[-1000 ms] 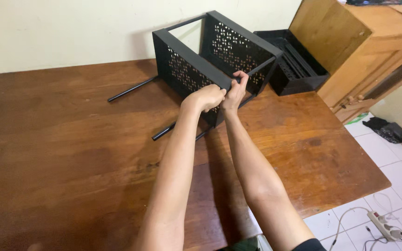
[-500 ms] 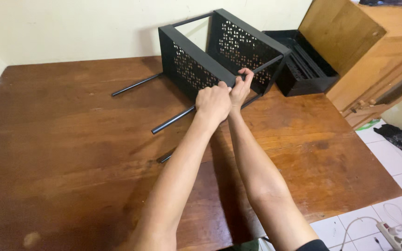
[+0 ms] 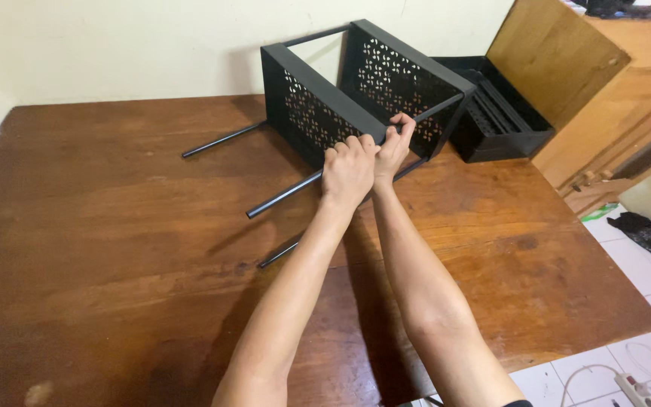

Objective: The person assembles a black plastic planter stand by hand on a wooden table. They insert metal rods into the planter frame, adjust the components, and stack additional planter trays nearby.

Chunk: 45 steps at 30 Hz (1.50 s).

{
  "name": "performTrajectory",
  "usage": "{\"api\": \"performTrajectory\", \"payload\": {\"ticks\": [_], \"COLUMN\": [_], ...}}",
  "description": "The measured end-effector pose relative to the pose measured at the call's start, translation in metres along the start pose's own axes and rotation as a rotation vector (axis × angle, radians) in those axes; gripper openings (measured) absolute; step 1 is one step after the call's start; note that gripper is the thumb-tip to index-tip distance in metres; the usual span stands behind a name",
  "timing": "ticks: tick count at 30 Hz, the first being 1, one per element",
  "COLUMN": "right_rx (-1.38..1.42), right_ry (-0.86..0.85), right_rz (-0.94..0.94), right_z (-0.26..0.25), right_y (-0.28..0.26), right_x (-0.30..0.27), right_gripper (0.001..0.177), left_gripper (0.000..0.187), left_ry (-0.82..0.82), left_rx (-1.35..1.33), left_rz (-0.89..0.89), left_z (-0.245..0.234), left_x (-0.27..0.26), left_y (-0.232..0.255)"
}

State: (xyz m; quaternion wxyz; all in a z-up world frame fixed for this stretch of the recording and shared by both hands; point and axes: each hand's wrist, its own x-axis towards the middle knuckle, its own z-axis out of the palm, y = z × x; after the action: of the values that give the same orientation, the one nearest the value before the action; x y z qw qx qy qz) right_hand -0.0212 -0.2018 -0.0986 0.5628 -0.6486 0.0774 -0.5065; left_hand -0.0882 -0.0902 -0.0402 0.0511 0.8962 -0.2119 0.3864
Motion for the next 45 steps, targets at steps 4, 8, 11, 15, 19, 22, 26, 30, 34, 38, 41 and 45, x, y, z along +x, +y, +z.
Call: {"api": "performTrajectory", "payload": {"ticks": [4,8,11,15,19,22,26,30,34,38,41,45], "right_rx": [0.014,0.029,-0.024,-0.006,0.002,-0.004,-0.020,-0.016,0.007,-0.010,0.006,-0.004], "right_ry": [0.008,0.011,0.012,0.016,0.009,0.001,-0.008,-0.018,0.005,0.010,-0.001,0.001], "right_rz": [-0.098,-0.055,-0.163,-0.086,-0.025,-0.134,-0.091,0.000,-0.121,-0.037,-0.051,-0.078], "right_z": [-0.001,0.002,0.001,0.002,0.002,-0.002,0.001,-0.003,0.000,-0.001,0.000,-0.002], "right_y": [-0.001,0.001,0.002,0.003,0.003,0.004,0.000,0.000,-0.002,0.002,0.003,0.004], "right_x": [0.008,0.002,0.006,0.004,0.007,0.001,0.007,0.002,0.004,0.004,0.005,0.003], "right_gripper": [0.020,0.022,0.020,0.021,0.023,0.021,0.021,0.023,0.021,0.023,0.022,0.021], "left_gripper": [0.035,0.045,0.050,0.053,0.045,0.038,0.037,0.043,0.048,0.049,0.044,0.039], "left_ry": [-0.350,-0.640,-0.819,-0.845,-0.530,-0.175,-0.256,-0.500,-0.827,-0.730,-0.462,-0.149], "left_rx": [-0.251,-0.516,-0.697,-0.674,-0.445,-0.102,-0.184,-0.452,-0.711,-0.682,-0.438,-0.101], "left_rz": [-0.113,-0.168,-0.160,-0.091,-0.082,0.044,-0.024,-0.135,-0.118,-0.068,-0.067,0.020], "left_z": [-0.006,-0.007,-0.001,0.001,-0.009,-0.014,-0.013,-0.001,0.010,0.011,0.005,0.010], "left_x": [0.015,0.037,0.058,0.057,0.030,0.009,0.014,0.026,0.057,0.054,0.024,0.005], "left_y": [-0.001,-0.019,-0.034,-0.035,-0.017,-0.009,-0.006,-0.012,-0.034,-0.032,-0.018,-0.002]}}
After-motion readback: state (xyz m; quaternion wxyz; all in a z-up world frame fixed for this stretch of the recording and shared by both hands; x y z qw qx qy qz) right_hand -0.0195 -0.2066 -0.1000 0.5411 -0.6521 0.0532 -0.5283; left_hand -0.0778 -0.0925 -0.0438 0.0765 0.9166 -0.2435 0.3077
